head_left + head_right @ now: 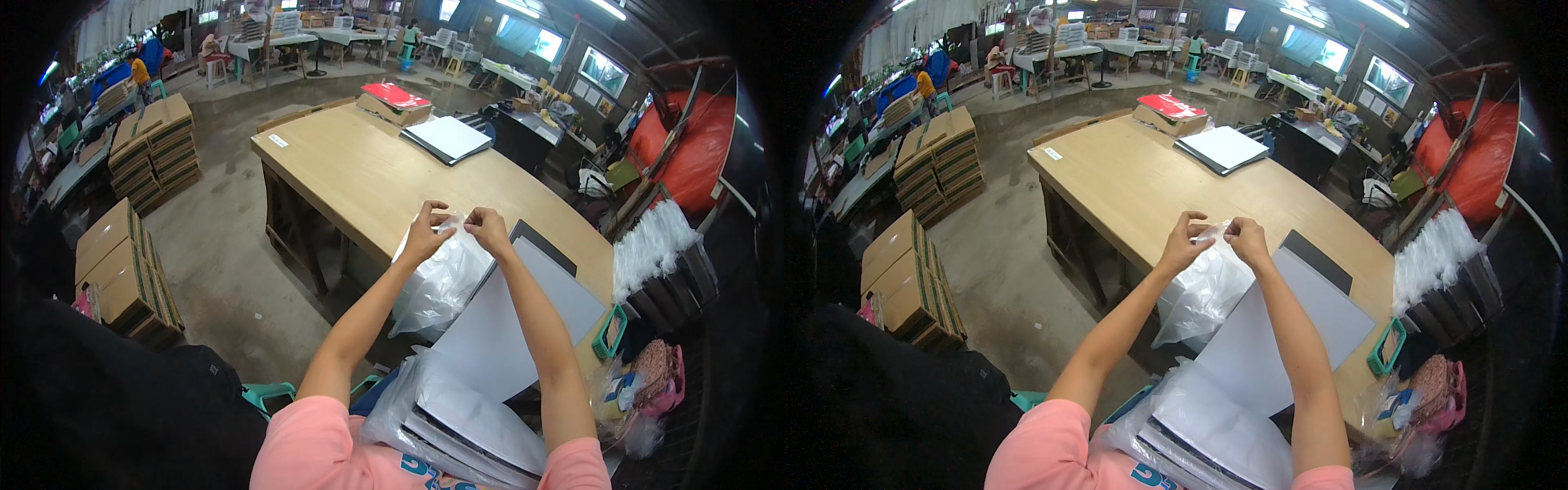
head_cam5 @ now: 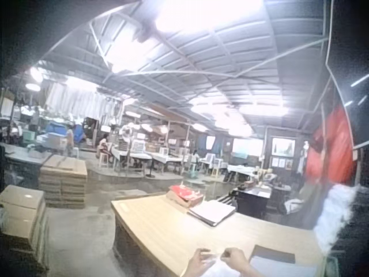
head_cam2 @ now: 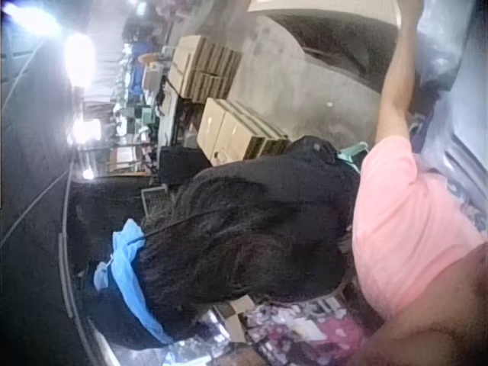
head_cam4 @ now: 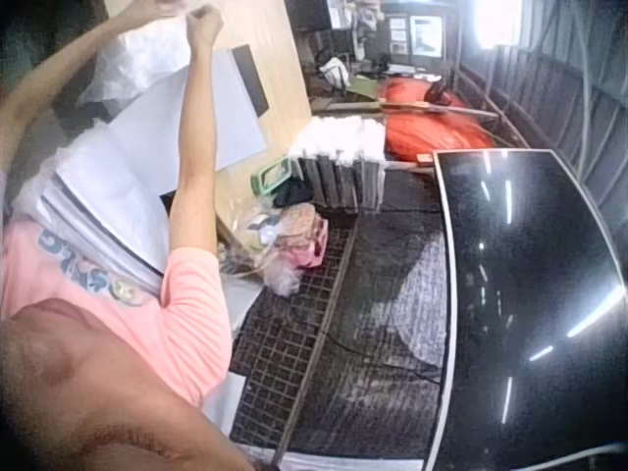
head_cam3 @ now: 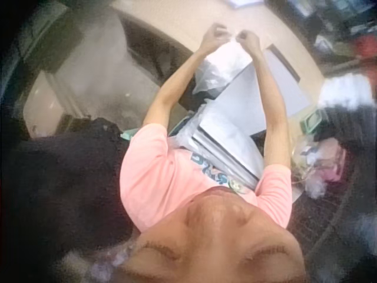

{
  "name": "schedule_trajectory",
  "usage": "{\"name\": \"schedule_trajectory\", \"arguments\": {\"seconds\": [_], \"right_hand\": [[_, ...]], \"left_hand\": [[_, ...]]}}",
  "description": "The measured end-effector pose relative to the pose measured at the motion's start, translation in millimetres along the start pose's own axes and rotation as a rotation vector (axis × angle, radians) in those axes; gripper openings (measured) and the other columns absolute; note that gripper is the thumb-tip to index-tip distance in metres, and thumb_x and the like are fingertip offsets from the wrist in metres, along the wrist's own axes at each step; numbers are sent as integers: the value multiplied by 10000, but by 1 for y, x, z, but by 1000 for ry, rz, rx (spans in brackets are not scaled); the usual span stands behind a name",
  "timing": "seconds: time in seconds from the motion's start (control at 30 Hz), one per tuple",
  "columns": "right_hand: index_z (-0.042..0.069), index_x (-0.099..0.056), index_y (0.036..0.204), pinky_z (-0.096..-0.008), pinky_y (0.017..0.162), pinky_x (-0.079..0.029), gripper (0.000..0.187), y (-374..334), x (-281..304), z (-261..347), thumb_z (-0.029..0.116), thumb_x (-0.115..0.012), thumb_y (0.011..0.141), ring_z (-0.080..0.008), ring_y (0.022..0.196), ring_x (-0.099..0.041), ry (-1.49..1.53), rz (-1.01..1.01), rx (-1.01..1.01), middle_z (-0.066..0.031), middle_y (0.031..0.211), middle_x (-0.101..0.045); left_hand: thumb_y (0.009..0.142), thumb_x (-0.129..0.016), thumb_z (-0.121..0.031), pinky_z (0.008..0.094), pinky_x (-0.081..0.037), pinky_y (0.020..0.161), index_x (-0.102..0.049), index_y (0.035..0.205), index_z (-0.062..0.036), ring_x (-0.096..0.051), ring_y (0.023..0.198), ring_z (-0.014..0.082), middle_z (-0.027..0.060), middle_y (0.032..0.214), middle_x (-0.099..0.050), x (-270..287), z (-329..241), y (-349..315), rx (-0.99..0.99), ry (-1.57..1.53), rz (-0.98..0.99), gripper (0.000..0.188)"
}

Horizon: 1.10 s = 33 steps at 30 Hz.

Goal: The person inserts dark paper folders into clear plastic sleeves by hand, repeating this for a large stack of items on their lap and placing completed ones into a pile.

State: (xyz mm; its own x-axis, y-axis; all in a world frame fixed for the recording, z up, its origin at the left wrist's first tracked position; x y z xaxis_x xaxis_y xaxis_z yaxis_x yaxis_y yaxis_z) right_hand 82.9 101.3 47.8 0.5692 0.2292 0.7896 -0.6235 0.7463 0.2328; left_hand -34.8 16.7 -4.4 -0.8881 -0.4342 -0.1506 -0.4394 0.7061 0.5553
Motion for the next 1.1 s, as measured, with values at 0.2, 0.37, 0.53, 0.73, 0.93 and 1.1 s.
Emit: {"name": "schedule_trajectory", "arguments": {"seconds": [0.2,0.37,0.53,0.73,0.93,1.1], "right_hand": [[5,-594,731,-333,605,-468,46,-13,16,9,-9,-599,687,-268,660,-616,-130,-400,191,-156,697,-618],[15,-561,712,-384,610,-447,64,-24,19,19,-39,-539,687,-318,669,-580,-315,-460,236,-154,674,-580],[11,-550,756,-392,630,-443,65,-23,11,40,-19,-523,706,-337,704,-570,-313,-456,357,-177,704,-574],[16,-572,876,-314,668,-443,107,-44,-6,36,64,-532,789,-220,748,-567,-85,512,33,-124,823,-596],[0,-590,886,-284,606,-429,207,-231,49,91,194,-565,818,-137,694,-551,992,1652,615,-18,749,-603],[5,-589,855,-278,593,-425,174,-273,79,53,165,-573,787,-141,681,-546,860,1321,390,-27,739,-595]], "left_hand": [[687,-725,-103,228,-427,547,-530,946,-32,-575,621,93,69,655,-626,-15,12,8,108,119,-56,332],[656,-752,-150,236,-407,516,-577,938,-46,-521,535,93,28,568,-554,-15,6,2,121,266,6,348],[770,-633,-418,256,-389,497,-598,839,-69,-461,530,73,-15,594,-524,-33,28,-4,425,-376,152,358],[917,-386,-420,191,-377,606,-597,947,-46,-483,662,58,20,781,-623,-31,-38,-63,527,-218,1363,430],[850,-548,-376,293,-476,670,-541,921,-14,-509,628,96,43,724,-531,13,-138,-96,518,-1117,864,369],[881,-510,-361,318,-453,660,-571,872,-33,-512,720,113,64,792,-552,-27,-144,-152,274,-468,1334,333]]}}
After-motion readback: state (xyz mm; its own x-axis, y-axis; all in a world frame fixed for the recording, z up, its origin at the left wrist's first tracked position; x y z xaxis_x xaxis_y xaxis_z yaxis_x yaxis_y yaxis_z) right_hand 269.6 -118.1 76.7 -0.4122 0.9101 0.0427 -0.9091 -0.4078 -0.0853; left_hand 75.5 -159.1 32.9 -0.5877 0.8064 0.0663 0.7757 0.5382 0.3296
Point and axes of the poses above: each hand's wrist, its own y-axis towards the middle knuckle, its own x-axis out of the back of the hand, z = x × y, the point moved 5 cm from there along y, towards the middle knuckle
